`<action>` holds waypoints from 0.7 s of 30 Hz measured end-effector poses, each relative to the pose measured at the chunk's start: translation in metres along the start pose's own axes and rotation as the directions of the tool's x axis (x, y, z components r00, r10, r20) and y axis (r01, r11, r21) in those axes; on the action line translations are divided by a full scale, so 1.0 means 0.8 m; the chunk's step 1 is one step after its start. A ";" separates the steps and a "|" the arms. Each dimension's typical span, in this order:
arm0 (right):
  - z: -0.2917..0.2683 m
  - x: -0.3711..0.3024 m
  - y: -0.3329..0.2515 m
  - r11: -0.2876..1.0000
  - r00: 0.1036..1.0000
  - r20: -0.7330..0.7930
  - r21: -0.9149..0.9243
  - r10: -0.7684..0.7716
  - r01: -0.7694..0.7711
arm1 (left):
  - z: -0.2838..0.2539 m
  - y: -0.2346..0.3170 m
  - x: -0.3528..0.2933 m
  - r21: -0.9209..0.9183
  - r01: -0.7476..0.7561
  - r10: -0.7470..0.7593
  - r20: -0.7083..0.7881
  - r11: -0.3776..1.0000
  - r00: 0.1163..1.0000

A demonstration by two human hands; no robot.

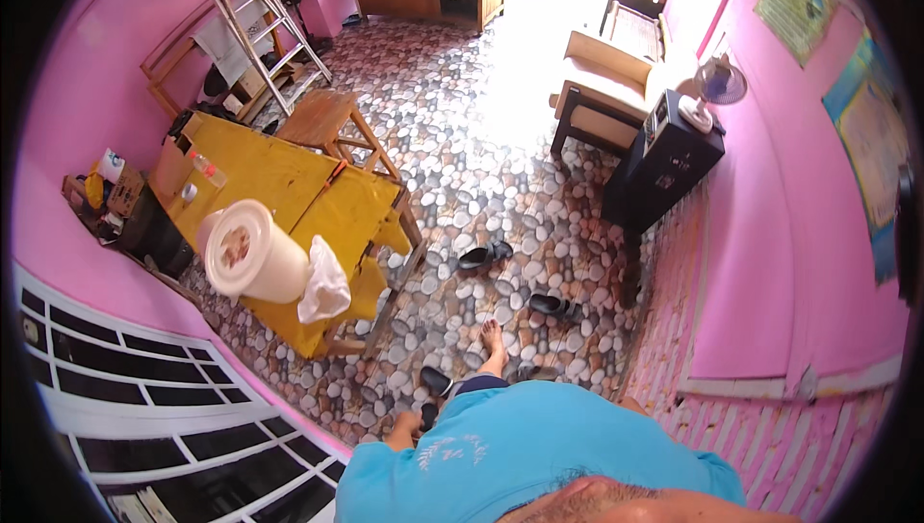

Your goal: The person works on a door latch and frame using a screwdriver, pliers, and a utility knife, then opens the door.

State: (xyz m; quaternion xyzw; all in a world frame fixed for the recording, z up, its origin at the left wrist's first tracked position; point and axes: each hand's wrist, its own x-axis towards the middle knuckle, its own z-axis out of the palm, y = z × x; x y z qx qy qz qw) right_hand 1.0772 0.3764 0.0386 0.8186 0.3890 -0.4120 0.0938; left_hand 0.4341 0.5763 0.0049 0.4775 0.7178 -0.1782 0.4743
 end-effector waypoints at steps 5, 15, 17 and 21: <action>-0.179 0.081 -0.086 0.943 0.985 0.008 0.287 0.171 -0.166 | -0.162 0.235 0.103 -0.133 -0.382 0.349 -0.217 0.914 0.911; -0.370 0.339 -0.332 0.920 0.897 -0.431 0.305 -0.097 0.246 | -0.395 0.538 0.213 -0.355 -0.456 0.378 -0.269 0.816 0.886; -0.382 0.414 -0.341 0.936 0.947 -0.292 0.275 -0.137 0.220 | -0.400 0.553 0.230 -0.190 -0.377 0.331 -0.237 0.906 0.914; -0.457 0.537 -0.376 0.993 0.984 0.138 0.037 -0.114 0.110 | -0.388 0.527 0.318 0.120 -0.399 0.417 -0.276 0.909 0.866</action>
